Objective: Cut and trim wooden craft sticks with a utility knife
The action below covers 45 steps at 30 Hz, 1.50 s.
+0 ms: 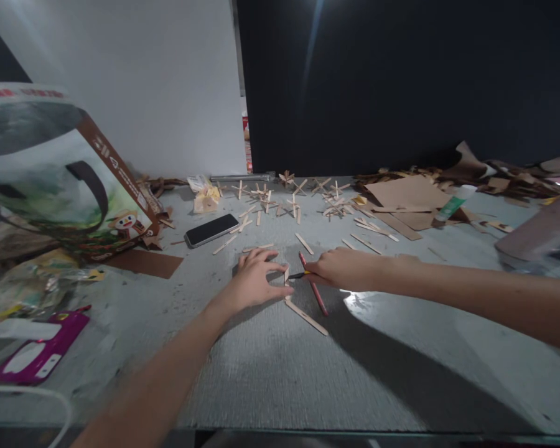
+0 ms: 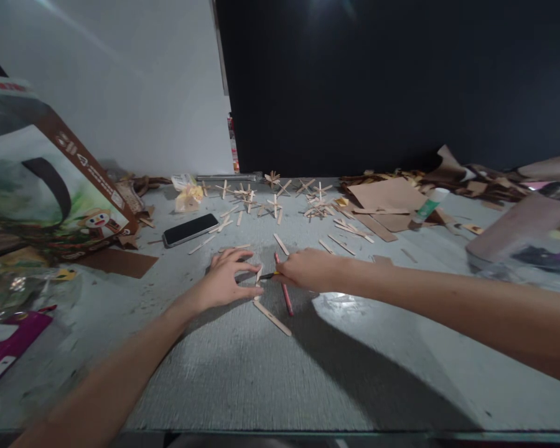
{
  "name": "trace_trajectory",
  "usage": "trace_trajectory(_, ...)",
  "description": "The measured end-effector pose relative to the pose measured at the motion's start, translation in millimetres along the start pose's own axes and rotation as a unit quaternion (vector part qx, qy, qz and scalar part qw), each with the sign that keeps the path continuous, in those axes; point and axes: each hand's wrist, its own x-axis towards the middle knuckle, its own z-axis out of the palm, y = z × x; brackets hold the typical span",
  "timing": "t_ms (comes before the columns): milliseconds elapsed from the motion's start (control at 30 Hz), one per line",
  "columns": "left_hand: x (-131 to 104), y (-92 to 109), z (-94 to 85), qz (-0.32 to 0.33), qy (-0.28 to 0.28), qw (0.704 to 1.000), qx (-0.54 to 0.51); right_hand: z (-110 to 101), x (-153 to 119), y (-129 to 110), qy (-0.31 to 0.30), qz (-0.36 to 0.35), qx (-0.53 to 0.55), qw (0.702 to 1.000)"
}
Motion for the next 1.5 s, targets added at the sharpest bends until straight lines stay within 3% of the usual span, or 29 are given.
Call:
trace_trajectory(333, 1, -2, 1.8, -0.001, 0.009, 1.000, -0.005, -6, 4, -2, 0.005, -0.021, -0.054, 0.998)
trace_trajectory(633, 2, -1, 2.7, -0.005, 0.019, 1.000, 0.000, -40, 21, -10, -0.066, -0.076, -0.115, 0.988)
trace_trajectory(800, 1, -2, 3.2, -0.001, 0.010, 1.000, 0.000, -57, 28, -20, -0.112, -0.057, -0.104, 0.987)
trace_trajectory(933, 1, -3, 4.7, 0.002, 0.018, 1.000, 0.011, -59, 31, -24, -0.131, -0.039, -0.103, 0.985)
trace_trajectory(1267, -3, 1, 2.0, -0.009, 0.017, 1.000, -0.009, -42, 22, -23, -0.074, -0.046, -0.114, 0.990)
trace_trajectory(1500, -5, -8, -10.6, 0.024, 0.045, 0.991, -0.123, -31, 11, -18, 0.004, -0.030, -0.105, 0.994)
